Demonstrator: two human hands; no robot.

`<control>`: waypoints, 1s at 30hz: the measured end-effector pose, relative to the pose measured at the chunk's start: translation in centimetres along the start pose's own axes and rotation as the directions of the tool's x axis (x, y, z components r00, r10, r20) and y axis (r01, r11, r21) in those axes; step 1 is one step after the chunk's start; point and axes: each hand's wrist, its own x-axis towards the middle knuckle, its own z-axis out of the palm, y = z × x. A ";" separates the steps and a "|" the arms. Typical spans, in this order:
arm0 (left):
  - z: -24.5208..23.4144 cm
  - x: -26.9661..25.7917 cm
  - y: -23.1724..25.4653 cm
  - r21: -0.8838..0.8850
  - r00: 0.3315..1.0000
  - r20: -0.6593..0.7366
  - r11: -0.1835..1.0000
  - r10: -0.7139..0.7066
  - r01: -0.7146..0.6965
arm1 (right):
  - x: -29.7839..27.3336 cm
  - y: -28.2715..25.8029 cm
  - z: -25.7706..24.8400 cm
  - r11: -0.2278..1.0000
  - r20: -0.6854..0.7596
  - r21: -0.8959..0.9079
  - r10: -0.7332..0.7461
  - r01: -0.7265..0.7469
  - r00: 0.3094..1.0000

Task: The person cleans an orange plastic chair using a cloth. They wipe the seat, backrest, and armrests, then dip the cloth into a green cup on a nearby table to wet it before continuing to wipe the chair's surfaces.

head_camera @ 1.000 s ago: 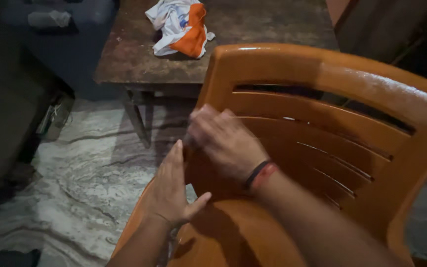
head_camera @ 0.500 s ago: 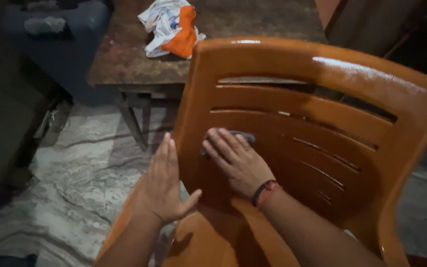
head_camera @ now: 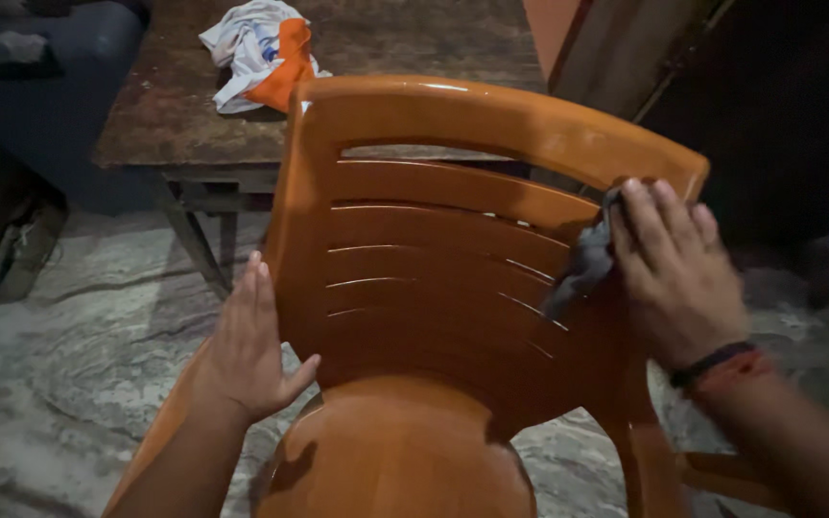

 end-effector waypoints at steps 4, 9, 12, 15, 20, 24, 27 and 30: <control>-0.5 0.3 0.0 -0.056 1.000 0.014 0.998 0.003 -0.003 | -1.1 -5.7 0.9 0.970 -0.069 0.211 0.135 -0.118 0.988; -0.4 -0.1 -0.4 -0.068 0.996 -0.058 0.996 0.061 -0.065 | -0.4 -9.0 2.2 0.915 -0.107 0.390 0.157 -0.104 0.982; -0.4 -0.8 -1.3 -0.180 0.999 0.006 0.983 -0.045 0.045 | 2.6 -12.2 0.9 0.799 -0.091 0.531 0.384 -0.282 0.919; -1.1 -0.9 -3.2 -0.573 0.984 0.053 0.802 -0.170 0.170 | 5.6 -17.4 -2.9 0.460 -0.017 0.837 0.562 -0.295 0.827; -1.7 -3.2 -6.5 -0.670 0.969 0.219 0.704 -0.115 0.235 | 10.3 -33.4 -9.6 0.153 0.067 0.973 0.533 -0.174 0.843; -2.5 -8.6 -10.0 -0.705 0.964 0.247 0.663 -0.102 0.251 | 8.3 -43.3 -13.9 0.022 0.189 0.974 0.470 -0.226 0.862; -4.0 -13.4 -10.1 -0.787 0.949 0.245 0.530 -0.201 0.315 | 3.3 -46.6 -18.8 -0.214 0.378 0.921 0.291 -0.325 0.879; -6.0 -16.1 -8.6 -0.823 0.865 0.370 0.313 -0.339 0.474 | 1.5 -47.8 -21.3 -0.155 0.520 0.853 0.197 -0.498 0.831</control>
